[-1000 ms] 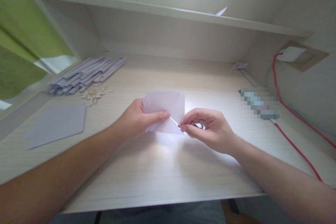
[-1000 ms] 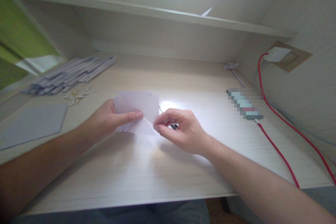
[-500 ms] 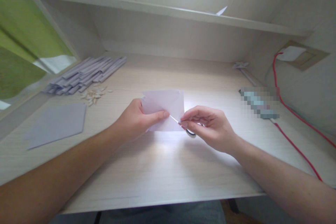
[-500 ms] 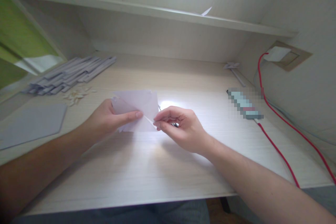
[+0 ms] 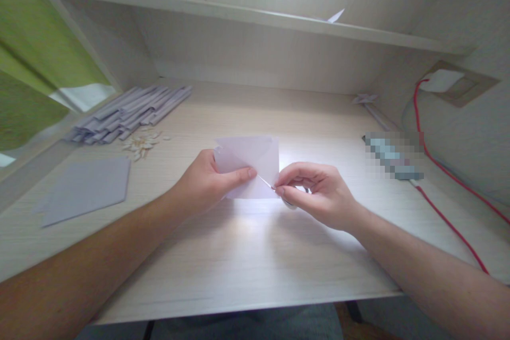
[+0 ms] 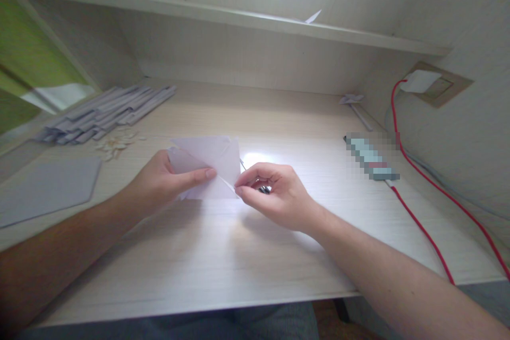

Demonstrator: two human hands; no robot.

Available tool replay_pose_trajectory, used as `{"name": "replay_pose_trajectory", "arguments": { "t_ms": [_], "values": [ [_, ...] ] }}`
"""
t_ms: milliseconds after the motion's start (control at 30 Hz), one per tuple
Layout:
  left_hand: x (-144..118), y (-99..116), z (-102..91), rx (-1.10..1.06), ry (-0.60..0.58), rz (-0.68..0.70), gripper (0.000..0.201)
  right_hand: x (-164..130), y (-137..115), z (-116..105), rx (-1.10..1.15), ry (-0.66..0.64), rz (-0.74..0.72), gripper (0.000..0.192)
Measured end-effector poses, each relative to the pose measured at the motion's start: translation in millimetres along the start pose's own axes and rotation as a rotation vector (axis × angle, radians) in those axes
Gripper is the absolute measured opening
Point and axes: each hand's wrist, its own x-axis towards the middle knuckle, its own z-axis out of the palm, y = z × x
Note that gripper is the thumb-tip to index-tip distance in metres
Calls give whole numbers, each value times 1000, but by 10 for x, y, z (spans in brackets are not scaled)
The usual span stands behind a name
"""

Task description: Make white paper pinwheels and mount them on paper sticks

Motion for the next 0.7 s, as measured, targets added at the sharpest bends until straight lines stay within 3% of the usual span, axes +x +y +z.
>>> {"name": "replay_pose_trajectory", "arguments": {
  "t_ms": [700],
  "values": [
    [9, -34, 6, 8, -7, 20, 34, -10, 36, 7, 23, 28, -20, 6]
  ]
}}
